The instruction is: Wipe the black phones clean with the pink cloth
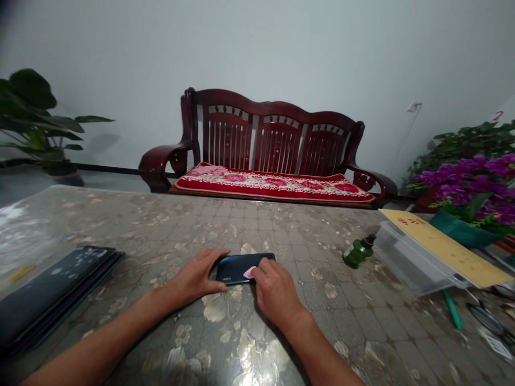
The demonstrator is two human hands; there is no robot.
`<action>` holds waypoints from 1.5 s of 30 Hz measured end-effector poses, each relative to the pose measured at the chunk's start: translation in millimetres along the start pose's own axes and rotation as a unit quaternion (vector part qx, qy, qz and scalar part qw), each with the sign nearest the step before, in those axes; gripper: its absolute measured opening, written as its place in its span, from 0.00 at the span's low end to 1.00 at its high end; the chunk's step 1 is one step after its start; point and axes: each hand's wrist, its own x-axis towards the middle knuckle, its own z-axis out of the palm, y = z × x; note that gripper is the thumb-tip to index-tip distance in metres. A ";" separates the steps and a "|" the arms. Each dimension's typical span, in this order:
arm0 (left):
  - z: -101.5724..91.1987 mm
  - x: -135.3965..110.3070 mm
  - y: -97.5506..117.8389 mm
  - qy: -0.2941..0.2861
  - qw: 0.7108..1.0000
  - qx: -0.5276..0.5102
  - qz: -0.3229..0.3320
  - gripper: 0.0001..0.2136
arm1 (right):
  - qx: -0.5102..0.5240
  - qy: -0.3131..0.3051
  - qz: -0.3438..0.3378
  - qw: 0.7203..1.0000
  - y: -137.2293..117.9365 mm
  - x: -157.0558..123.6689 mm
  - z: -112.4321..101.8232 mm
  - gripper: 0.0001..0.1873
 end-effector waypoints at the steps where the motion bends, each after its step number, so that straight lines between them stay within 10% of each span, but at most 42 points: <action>1: -0.6 -0.1 0.6 -0.002 1.000 0.001 -0.002 0.34 | -0.006 0.004 0.022 1.000 7.1 -0.3 -2.3 0.15; 22: -7.4 -2.3 6.5 -0.029 0.998 0.024 0.050 0.26 | -0.049 -0.008 0.145 0.988 33.1 -2.4 -6.5 0.11; 45: -6.7 8.9 16.2 -0.037 0.983 0.170 0.067 0.15 | -0.002 0.108 -0.031 0.994 -20.5 7.6 5.0 0.14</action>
